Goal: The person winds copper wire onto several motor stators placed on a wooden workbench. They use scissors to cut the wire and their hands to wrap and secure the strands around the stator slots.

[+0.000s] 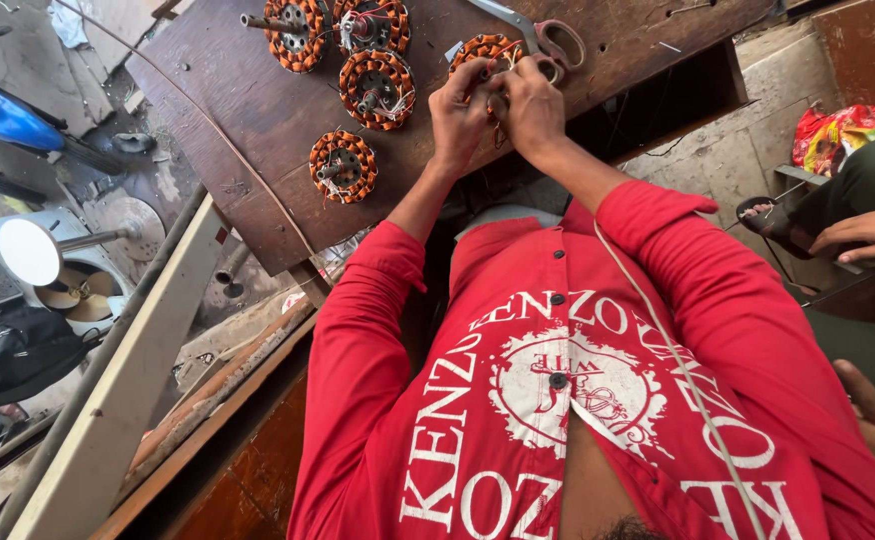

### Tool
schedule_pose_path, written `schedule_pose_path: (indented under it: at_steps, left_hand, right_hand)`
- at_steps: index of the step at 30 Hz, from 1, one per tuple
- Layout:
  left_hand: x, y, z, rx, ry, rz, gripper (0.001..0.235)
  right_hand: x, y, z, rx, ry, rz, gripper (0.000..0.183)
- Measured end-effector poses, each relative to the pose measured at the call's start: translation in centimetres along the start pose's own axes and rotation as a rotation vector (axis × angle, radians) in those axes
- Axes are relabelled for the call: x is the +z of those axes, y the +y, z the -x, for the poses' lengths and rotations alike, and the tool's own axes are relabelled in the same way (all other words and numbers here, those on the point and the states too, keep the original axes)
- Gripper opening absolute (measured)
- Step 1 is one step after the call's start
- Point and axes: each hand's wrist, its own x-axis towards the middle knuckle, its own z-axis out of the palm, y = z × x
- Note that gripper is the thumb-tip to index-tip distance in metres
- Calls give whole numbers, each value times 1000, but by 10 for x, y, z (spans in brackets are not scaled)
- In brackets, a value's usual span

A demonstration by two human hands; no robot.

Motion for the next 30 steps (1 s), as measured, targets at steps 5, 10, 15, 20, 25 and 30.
schedule_pose_path:
  at_steps: [5,10,15,20,25,30]
  left_hand:
    - [-3,-14,13,-71,2,-4,27]
    - [-13,13,47,89,148,-140,43]
    - [-22,28,103,158,-190,-267,48]
    - [5,-1,111,108,-202,-130,24]
    - [12,-22,114,-360,-42,390,19]
    - [-11,-4,102,-158,-252,76,42]
  right_hand:
    - [19,11,-1,-51,46,16,12]
    - [18,12,6,-114,96,-49,12]
    - [16,25,20,-48,136,-240,14]
    - [23,35,21,26,164,-345,12]
    - [17,31,29,21,70,-328,12]
    - [-2,18,19,55,-24,-232,28]
